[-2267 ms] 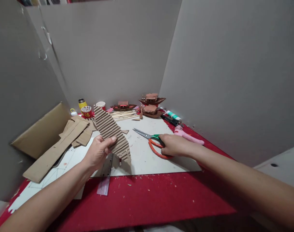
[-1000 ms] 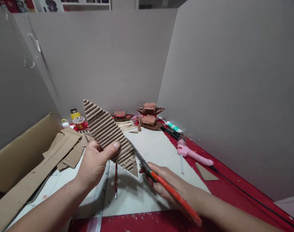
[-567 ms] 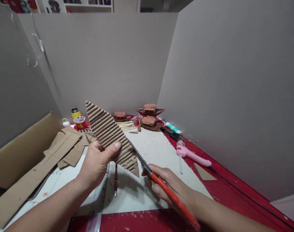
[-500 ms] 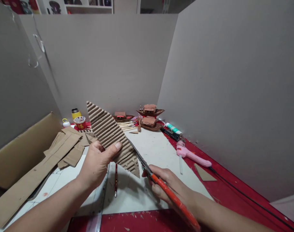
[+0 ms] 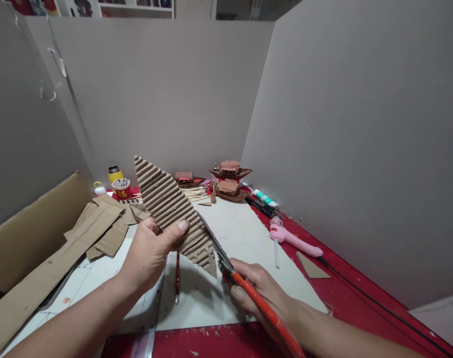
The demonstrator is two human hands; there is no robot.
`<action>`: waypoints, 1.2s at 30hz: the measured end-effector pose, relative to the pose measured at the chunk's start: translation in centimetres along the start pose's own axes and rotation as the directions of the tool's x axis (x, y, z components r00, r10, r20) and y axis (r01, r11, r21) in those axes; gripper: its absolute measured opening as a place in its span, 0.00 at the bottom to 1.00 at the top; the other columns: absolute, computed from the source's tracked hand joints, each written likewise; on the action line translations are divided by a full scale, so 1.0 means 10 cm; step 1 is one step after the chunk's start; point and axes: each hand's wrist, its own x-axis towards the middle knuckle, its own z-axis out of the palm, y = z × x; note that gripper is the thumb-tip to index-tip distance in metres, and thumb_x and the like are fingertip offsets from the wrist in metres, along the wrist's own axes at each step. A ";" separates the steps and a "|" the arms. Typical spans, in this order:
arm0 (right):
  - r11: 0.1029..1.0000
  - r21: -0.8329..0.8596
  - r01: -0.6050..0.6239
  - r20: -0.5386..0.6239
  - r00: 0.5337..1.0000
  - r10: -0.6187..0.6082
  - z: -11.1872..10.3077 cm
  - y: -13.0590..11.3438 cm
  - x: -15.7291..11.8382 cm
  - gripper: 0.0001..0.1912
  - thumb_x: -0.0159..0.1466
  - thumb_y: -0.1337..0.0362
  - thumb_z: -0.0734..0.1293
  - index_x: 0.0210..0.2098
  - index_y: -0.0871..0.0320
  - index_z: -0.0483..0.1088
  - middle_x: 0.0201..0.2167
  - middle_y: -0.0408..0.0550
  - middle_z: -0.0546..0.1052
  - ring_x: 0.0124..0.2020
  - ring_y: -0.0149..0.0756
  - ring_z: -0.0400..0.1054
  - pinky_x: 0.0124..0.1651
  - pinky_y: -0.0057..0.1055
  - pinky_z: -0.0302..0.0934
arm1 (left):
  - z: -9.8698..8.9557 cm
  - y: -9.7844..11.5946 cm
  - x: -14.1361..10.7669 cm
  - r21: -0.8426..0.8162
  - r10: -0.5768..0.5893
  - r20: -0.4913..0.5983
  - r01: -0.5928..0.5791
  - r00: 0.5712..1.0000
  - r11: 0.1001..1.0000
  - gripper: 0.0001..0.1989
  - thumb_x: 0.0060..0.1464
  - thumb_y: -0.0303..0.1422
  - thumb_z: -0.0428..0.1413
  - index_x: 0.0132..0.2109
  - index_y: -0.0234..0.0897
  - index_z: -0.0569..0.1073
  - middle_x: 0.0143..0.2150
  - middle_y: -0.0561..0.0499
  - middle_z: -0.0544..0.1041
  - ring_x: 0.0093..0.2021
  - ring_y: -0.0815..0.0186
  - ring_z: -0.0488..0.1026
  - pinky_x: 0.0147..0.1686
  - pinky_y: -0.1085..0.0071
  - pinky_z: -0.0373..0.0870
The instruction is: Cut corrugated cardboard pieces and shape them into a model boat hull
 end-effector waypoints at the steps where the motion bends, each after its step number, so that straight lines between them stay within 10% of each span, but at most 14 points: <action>1: 1.000 0.014 -0.012 -0.007 1.000 0.012 0.01 0.03 -0.01 0.22 0.67 0.44 0.57 0.29 0.56 0.58 0.21 0.38 0.55 0.22 0.28 0.48 0.23 0.26 0.48 | 0.00 0.00 0.00 0.001 -0.003 -0.002 0.003 1.000 1.000 0.11 0.47 0.34 0.67 0.38 0.33 0.78 0.38 0.46 0.80 0.37 0.64 0.76 0.37 0.69 0.75; 23: 0.986 -0.151 -0.066 0.023 0.997 0.070 0.00 -0.10 -0.01 0.11 0.66 0.58 0.59 0.29 0.55 0.56 0.24 0.38 0.59 0.24 0.29 0.49 0.27 0.27 0.51 | 0.01 -0.17 0.00 0.043 -0.030 -0.003 0.030 1.000 0.999 0.14 0.50 0.37 0.65 0.41 0.34 0.78 0.37 0.47 0.80 0.37 0.64 0.76 0.41 0.66 0.74; 36: 0.997 0.060 -0.039 -0.016 0.999 0.040 0.08 0.00 -0.06 0.18 0.67 0.50 0.60 0.27 0.55 0.55 0.21 0.35 0.54 0.21 0.27 0.44 0.23 0.26 0.45 | 0.04 -0.13 -0.03 -0.015 -0.053 0.017 0.053 0.998 0.998 0.14 0.49 0.36 0.66 0.42 0.34 0.78 0.40 0.46 0.81 0.40 0.63 0.77 0.43 0.67 0.74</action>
